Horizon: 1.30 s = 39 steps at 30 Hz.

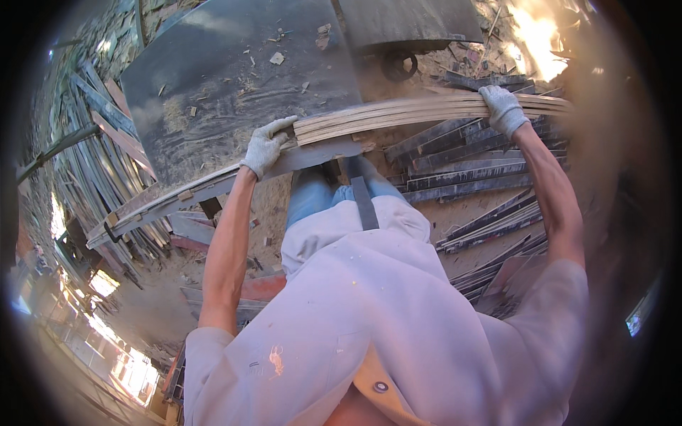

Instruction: The person selects long wooden strips from a pile, places them on a metal cutting table, and uses a guillotine-style blade to cut them into shorter pieces. The cut pieces are stacked and then moved to a nearby workbench.

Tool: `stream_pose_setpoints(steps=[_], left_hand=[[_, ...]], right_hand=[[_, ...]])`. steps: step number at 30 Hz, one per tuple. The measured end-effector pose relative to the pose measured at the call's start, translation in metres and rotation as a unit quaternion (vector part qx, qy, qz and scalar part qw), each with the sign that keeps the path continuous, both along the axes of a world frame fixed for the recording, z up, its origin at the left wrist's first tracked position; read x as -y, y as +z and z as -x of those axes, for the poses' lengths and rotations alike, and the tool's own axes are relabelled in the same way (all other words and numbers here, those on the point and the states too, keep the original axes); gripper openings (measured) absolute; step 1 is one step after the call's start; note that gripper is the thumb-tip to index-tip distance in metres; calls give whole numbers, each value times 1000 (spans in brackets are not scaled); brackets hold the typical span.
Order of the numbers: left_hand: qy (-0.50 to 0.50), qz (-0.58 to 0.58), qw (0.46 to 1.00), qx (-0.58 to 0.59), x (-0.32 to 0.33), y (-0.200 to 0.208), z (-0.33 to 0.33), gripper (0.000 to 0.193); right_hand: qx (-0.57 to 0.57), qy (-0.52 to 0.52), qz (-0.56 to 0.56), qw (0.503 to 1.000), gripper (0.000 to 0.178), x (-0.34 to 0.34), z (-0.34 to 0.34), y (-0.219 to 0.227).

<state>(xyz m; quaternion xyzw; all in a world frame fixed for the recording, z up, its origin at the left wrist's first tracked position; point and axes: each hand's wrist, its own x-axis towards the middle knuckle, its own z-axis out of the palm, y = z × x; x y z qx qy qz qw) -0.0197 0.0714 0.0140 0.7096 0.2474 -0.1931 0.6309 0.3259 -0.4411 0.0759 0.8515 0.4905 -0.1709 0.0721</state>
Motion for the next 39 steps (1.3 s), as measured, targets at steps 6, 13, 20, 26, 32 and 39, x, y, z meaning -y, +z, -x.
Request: stream_pose_setpoints(steps=[6, 13, 20, 26, 32, 39], left_hand=[[75, -93, 988, 101, 17, 3, 17, 72], [-210, -424, 869, 142, 79, 62, -1, 150], [-215, -475, 840, 147, 108, 22, -18, 132], [-200, -494, 825, 186, 108, 26, -21, 117], [-181, -519, 801, 235, 110, 23, -20, 114], [-191, -542, 785, 230, 111, 27, -14, 118]], right_hand=[[-12, 11, -50, 999, 50, 4, 3, -21], [-7, 12, -41, 999, 47, 5, -1, -27], [-31, -26, 27, 999, 51, -4, 1, -29], [-19, -21, -52, 998, 40, -1, 11, -34], [49, -19, -63, 997, 41, 11, 16, -44], [87, -66, 10, 994, 41, -5, 42, -29]])
